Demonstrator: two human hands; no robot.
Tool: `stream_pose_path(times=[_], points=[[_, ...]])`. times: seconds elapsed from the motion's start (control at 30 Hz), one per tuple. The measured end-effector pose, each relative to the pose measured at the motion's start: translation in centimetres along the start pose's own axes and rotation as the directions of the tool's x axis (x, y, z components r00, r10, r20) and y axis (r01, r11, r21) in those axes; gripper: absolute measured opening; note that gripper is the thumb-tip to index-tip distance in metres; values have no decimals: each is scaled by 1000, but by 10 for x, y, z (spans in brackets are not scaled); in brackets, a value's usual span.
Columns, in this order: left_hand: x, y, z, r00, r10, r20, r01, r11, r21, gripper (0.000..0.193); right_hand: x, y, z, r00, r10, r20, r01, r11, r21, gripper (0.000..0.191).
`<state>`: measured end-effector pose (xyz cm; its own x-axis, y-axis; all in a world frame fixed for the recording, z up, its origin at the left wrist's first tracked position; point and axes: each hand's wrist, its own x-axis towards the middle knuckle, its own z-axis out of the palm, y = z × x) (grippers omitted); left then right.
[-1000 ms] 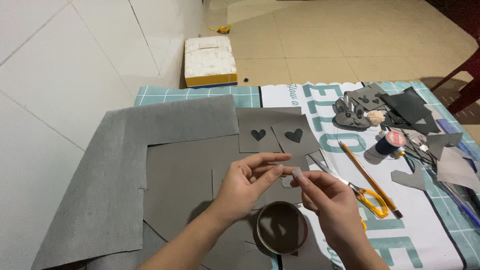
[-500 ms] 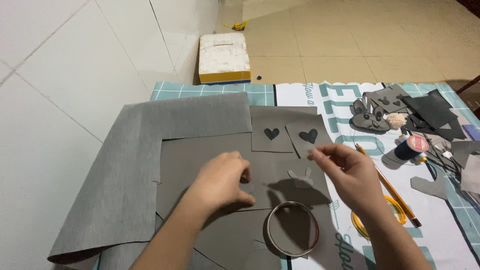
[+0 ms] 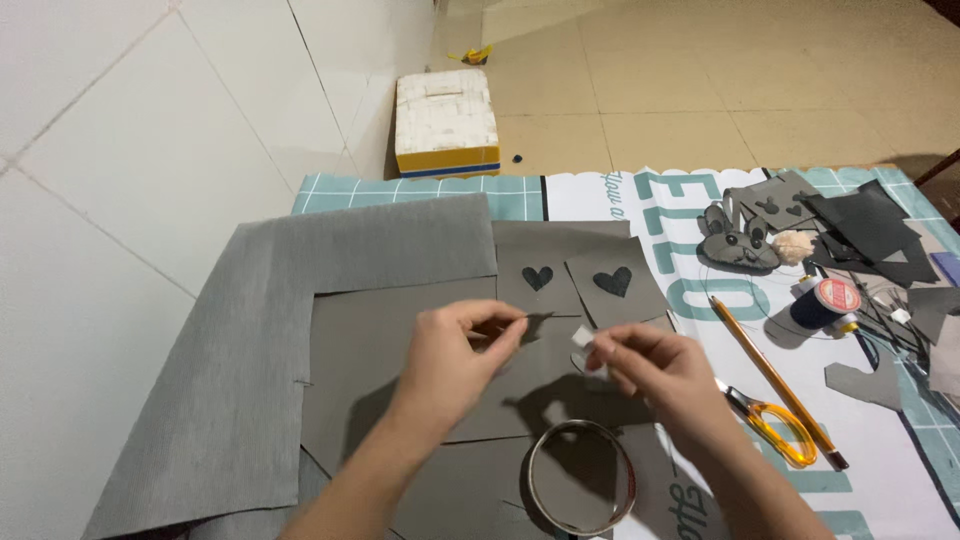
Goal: The person sketches a cat head outline on a small piece of gray fabric using a pencil, then cuts the shape out with scissors. The person also cuts a small piece of double-sided tape and applies it to the back of the cutout.
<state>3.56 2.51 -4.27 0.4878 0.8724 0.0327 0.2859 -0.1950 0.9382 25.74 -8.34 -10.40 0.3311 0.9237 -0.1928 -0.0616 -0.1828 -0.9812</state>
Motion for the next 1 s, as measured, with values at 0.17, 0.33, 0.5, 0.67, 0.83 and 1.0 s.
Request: stream_pose_path(times=[0.17, 0.33, 0.5, 0.67, 0.83, 1.0], points=[[-2, -1, 19, 989, -104, 104, 141, 879, -455, 22, -6, 3, 19, 998, 10, 67, -21, 986, 167, 18], [-3, -8, 21, 964, -140, 228, 244, 808, -536, 36, -6, -3, 14, 999, -26, -19, 28, 991, 132, 18], [0, -11, 24, 932, -177, 316, 323, 801, -504, 38, -1, -11, 6, 989, 43, -140, -23, 990, 138, 15], [3, -13, 26, 921, -280, 271, 378, 808, -451, 36, -1, -18, -9, 984, -23, -179, 69, 964, 256, 24], [5, -16, 24, 913, -291, 287, 395, 806, -440, 31, 3, -20, -6, 975, 103, -198, -83, 991, 106, 18], [7, -20, 26, 914, -285, 290, 386, 830, -401, 27, 1, -14, -1, 994, -10, -109, 6, 999, -40, 19]])
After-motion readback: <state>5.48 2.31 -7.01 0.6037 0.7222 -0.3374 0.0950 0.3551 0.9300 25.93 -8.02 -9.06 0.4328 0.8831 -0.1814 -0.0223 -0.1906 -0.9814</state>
